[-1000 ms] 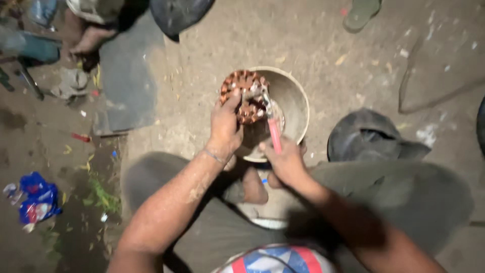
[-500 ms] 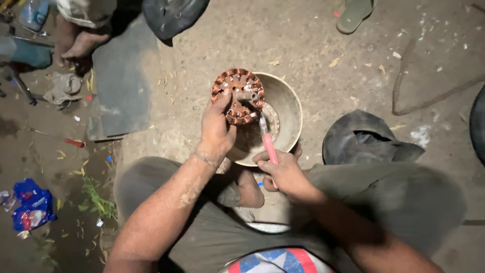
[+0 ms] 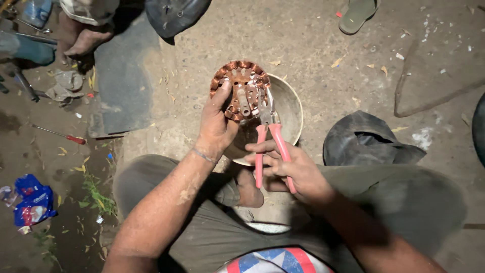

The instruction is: The person sits on the ground and uses pliers to pull copper windings out of a motor stator, dropping the removed pieces into a bucket below.

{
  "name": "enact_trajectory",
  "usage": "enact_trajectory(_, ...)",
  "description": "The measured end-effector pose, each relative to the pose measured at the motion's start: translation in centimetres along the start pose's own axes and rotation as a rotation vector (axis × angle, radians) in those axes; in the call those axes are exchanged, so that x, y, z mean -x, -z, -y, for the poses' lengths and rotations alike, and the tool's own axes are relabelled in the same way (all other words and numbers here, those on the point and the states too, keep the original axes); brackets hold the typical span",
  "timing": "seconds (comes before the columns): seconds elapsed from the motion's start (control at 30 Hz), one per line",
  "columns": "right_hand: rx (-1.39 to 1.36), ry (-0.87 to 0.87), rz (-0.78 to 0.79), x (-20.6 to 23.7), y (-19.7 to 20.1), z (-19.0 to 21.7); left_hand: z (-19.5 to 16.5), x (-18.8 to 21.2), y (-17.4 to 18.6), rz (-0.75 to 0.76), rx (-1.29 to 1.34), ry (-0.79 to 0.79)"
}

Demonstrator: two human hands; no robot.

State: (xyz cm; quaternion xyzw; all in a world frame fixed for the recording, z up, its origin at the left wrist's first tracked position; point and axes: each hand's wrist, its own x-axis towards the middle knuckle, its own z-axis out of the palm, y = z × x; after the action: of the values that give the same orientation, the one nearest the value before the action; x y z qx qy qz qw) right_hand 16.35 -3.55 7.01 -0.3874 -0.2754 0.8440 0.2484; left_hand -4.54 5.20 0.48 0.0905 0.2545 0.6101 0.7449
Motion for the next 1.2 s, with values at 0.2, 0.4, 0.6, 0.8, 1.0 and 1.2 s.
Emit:
enact_trajectory(0.2,-0.145,0.084,0.256,0.0,0.3,1.8,-0.6,0.1,-0.2,0.026,0.049,-0.028)
enact_trajectory(0.4,-0.249,0.104,0.347,-0.9,1.1,0.3,-0.5,0.3,0.4,-0.004,0.081,-0.038)
enact_trajectory(0.6,-0.280,0.092,0.322,-1.5,1.3,-0.4,-0.2,0.5,0.4,0.046,0.096,-0.045)
enact_trajectory(0.8,-0.343,0.081,0.322,-1.6,0.8,-1.0,-0.6,0.3,0.3,0.075,0.069,-0.058)
enact_trajectory(1.0,-0.397,0.080,0.290,-1.1,0.7,-1.4,-0.8,0.4,0.6,0.113,0.055,-0.046)
enact_trajectory(1.2,-0.356,0.101,0.227,-0.8,0.4,-1.7,-0.9,0.3,0.2,0.136,0.072,-0.029)
